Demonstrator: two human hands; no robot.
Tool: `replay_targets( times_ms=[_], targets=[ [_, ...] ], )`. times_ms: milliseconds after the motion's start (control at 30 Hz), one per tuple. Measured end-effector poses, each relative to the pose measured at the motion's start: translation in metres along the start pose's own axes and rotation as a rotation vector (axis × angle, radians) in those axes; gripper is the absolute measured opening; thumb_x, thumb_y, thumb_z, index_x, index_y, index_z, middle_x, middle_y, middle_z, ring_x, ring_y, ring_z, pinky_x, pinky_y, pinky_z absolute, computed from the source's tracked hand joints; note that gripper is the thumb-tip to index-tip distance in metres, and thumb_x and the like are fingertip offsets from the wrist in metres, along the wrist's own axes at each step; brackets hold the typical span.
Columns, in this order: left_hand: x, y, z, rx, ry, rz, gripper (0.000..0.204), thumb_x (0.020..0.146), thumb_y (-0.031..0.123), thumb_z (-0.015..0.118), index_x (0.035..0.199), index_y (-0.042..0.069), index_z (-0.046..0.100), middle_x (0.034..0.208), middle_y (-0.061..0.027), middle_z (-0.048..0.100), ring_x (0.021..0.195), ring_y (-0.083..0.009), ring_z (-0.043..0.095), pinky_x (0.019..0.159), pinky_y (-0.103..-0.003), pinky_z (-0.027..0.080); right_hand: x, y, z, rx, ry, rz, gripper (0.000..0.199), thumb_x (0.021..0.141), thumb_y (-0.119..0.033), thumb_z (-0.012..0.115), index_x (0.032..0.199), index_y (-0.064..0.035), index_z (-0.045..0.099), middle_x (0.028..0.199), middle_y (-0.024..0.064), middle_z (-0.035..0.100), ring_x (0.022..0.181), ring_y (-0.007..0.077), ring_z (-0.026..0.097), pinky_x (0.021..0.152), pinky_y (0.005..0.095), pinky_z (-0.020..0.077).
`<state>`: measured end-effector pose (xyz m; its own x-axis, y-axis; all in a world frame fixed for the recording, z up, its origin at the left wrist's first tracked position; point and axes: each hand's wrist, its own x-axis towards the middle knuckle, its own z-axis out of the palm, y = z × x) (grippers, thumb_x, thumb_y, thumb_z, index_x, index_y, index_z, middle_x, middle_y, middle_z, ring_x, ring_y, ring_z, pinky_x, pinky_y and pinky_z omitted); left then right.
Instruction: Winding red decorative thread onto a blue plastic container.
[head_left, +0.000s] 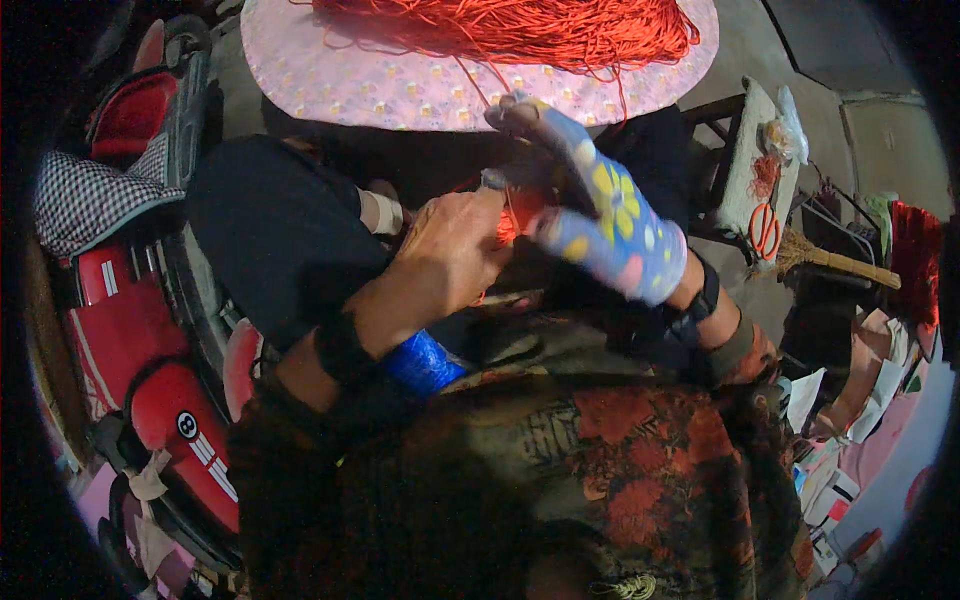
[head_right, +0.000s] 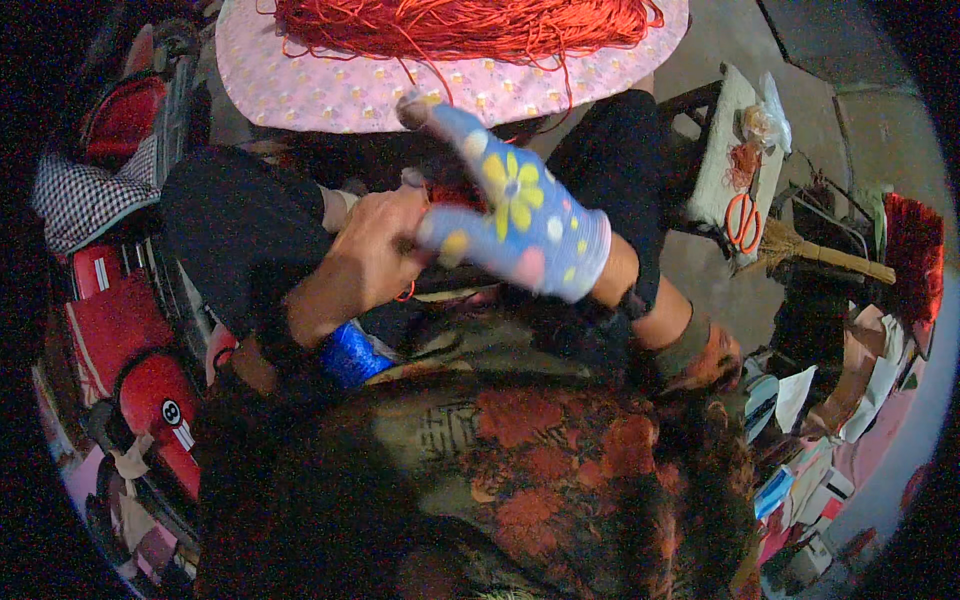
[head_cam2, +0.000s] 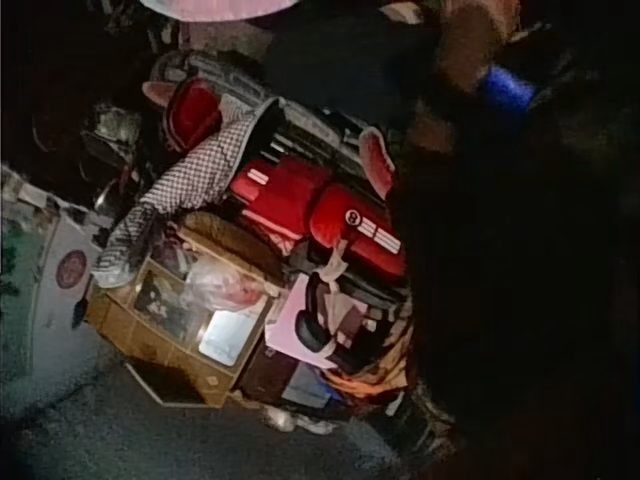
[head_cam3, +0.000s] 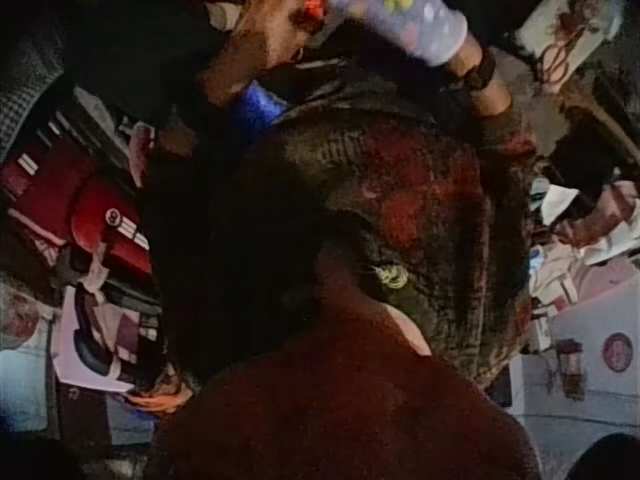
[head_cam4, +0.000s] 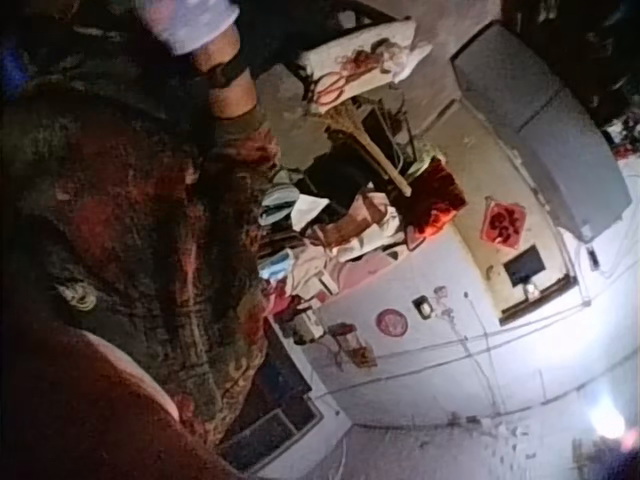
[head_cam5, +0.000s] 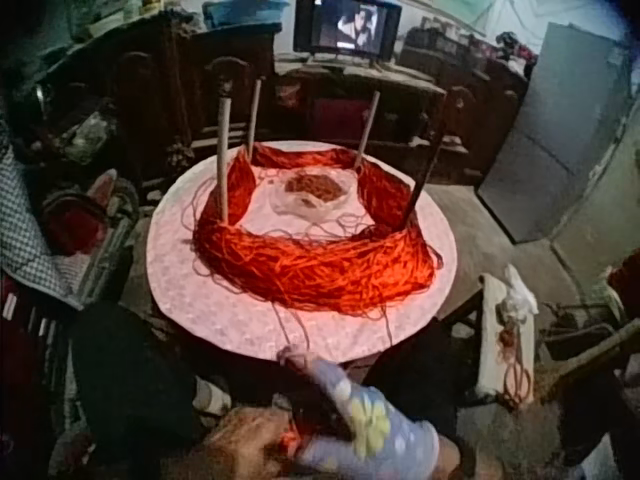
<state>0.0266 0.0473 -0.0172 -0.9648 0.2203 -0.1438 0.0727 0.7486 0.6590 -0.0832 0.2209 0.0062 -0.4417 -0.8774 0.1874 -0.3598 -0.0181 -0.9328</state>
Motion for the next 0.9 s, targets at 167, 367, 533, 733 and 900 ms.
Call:
replay_targets(
  times_ms=[167, 367, 533, 733, 900],
  targets=[
    [0.003, 0.008, -0.003, 0.019, 0.167, -0.019, 0.031, 0.073, 0.011, 0.071, 0.094, 0.003, 0.049, 0.074, -0.0212, 0.06, 0.073, -0.0401, 0.063, 0.064, -0.045, 0.049, -0.008, 0.057, -0.001, 0.486, -0.082, 0.165, 0.06, 0.101, -0.04, 0.037, 0.148, -0.0044, 0.025, 0.143, 0.01, 0.04, 0.13, 0.0181, 0.041, 0.099, 0.0299, 0.0376],
    [0.004, 0.01, 0.004, -0.241, 0.254, -0.073, 0.03, 0.074, 0.01, 0.071, 0.094, 0.006, 0.049, 0.07, -0.015, 0.061, 0.063, -0.0289, 0.063, 0.061, -0.036, 0.048, -0.036, 0.059, 0.005, 0.776, -0.087, 0.382, 0.065, 0.099, -0.05, 0.036, 0.146, -0.0046, 0.032, 0.143, 0.0077, 0.039, 0.132, 0.0179, 0.037, 0.107, 0.0324, 0.0316],
    [0.008, 0.019, 0.002, -0.445, 0.096, -0.169, 0.031, 0.072, 0.01, 0.073, 0.091, 0.004, 0.049, 0.067, -0.0128, 0.059, 0.06, -0.0188, 0.061, 0.058, -0.033, 0.047, -0.071, 0.059, 0.012, 1.1, -0.007, 0.417, 0.063, 0.098, -0.05, 0.042, 0.143, -0.0064, 0.036, 0.139, 0.0089, 0.043, 0.123, 0.0195, 0.046, 0.105, 0.0349, 0.0361],
    [0.013, 0.022, -0.006, -0.603, 0.112, -0.243, 0.021, 0.077, 0.004, 0.07, 0.09, 0.003, 0.054, 0.076, -0.0028, 0.062, 0.069, -0.0065, 0.057, 0.061, -0.024, 0.046, -0.125, 0.059, -0.057, -0.265, 0.505, 0.431, 0.033, 0.086, -0.021, 0.069, 0.115, -0.0061, 0.061, 0.11, 0.0119, 0.067, 0.104, 0.023, 0.063, 0.09, 0.0335, 0.0487],
    [0.016, 0.02, -0.008, -0.762, 0.044, -0.342, 0.015, 0.081, 0.003, 0.065, 0.094, 0.002, 0.059, 0.087, -0.0018, 0.063, 0.077, -0.0065, 0.057, 0.069, -0.023, 0.046, -0.222, 0.087, -0.145, -1.007, 0.91, 0.833, 0.028, 0.085, -0.027, 0.065, 0.106, -0.0082, 0.064, 0.105, 0.0149, 0.066, 0.095, 0.0319, 0.064, 0.083, 0.0387, 0.0506]
  ],
)
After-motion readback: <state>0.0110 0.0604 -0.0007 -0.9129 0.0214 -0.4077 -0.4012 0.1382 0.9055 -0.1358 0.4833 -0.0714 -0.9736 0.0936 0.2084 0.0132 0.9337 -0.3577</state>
